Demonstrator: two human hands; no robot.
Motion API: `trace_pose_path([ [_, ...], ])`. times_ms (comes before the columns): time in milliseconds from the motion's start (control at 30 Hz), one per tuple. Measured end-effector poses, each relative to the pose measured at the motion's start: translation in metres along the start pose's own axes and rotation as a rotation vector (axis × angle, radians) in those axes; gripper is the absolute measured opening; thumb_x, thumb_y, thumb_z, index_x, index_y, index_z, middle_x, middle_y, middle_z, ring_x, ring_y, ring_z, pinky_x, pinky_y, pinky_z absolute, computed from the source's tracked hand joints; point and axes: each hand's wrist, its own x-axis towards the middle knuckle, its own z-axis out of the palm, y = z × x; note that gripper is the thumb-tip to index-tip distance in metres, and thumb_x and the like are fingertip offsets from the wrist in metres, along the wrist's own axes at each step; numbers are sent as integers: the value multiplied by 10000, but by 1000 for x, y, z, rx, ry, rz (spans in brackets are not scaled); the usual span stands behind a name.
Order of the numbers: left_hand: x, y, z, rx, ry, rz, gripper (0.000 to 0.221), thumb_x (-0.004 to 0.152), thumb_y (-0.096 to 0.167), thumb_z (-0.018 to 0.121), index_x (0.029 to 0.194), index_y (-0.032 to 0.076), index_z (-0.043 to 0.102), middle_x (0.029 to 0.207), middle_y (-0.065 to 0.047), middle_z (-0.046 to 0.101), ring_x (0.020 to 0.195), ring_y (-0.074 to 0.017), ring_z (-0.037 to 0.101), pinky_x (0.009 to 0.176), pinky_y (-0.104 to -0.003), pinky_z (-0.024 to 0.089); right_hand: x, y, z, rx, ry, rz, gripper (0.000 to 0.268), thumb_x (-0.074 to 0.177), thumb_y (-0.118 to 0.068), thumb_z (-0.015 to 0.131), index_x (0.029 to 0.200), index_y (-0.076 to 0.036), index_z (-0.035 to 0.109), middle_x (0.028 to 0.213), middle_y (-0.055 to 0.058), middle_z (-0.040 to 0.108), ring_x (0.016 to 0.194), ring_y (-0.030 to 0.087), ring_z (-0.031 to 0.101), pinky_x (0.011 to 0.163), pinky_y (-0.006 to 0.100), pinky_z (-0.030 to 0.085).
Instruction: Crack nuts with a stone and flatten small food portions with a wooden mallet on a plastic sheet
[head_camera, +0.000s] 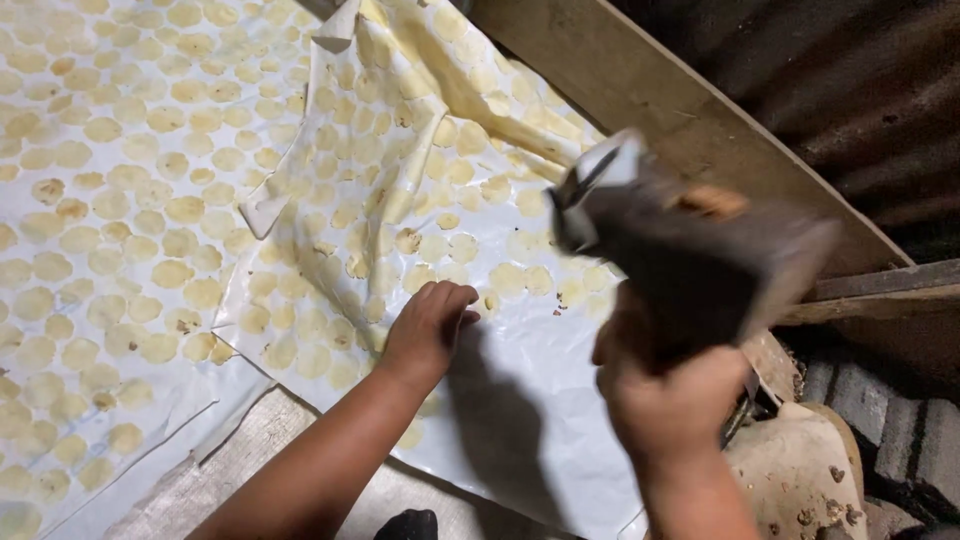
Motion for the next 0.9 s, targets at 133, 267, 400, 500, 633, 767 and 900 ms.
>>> trace_pose_path([
  [133,-1,0,-26,201,39,-104,233,942,102,566,1154,66,657,1120,-79,677,1019,-268,615,931,-405,496,-48,95,64,-552,-301,296,401,890,-278,649,1187,-28,549,840,193,735,696,381,695,614,464,543],
  [267,-17,-8,-46,324,87,-83,216,924,97,642,1139,81,629,1167,-80,615,1078,-284,591,960,-430,486,-56,102,79,-703,-532,475,417,939,-389,578,1149,-46,465,811,193,736,720,434,700,651,509,542],
  [400,-13,2,-36,280,104,38,298,925,145,648,1211,63,629,1277,-134,592,1206,-339,556,1033,-466,446,-46,91,64,-572,-540,562,395,943,-350,599,1196,-75,470,909,159,723,816,408,710,754,495,553],
  [500,-28,18,-30,179,76,70,427,903,156,661,1303,26,592,1396,-181,549,1292,-367,524,1081,-473,427,-73,98,40,-279,-495,659,559,917,-563,561,1274,-133,546,1157,100,684,1013,341,677,858,427,510],
  [633,-19,39,-28,211,30,76,489,952,123,616,1384,-75,502,1448,-297,498,1402,-453,442,1139,-562,381,-86,136,-56,-138,-432,884,295,1015,-348,554,1088,-81,654,961,67,707,826,203,659,776,327,534],
  [767,-22,33,-37,221,140,287,529,968,-47,643,1440,-226,486,1469,-424,448,1412,-558,434,1198,-654,370,-108,163,-218,-978,-989,797,259,1020,-382,573,1078,-174,716,1010,41,746,863,173,705,899,347,581],
  [900,-29,-54,0,-316,139,199,608,1037,-301,434,1626,-322,286,1361,-591,457,1139,-608,524,1010,-588,433,-161,167,-386,-1157,-774,876,207,952,-288,591,1065,-155,702,1036,46,765,891,236,742,846,390,609],
])
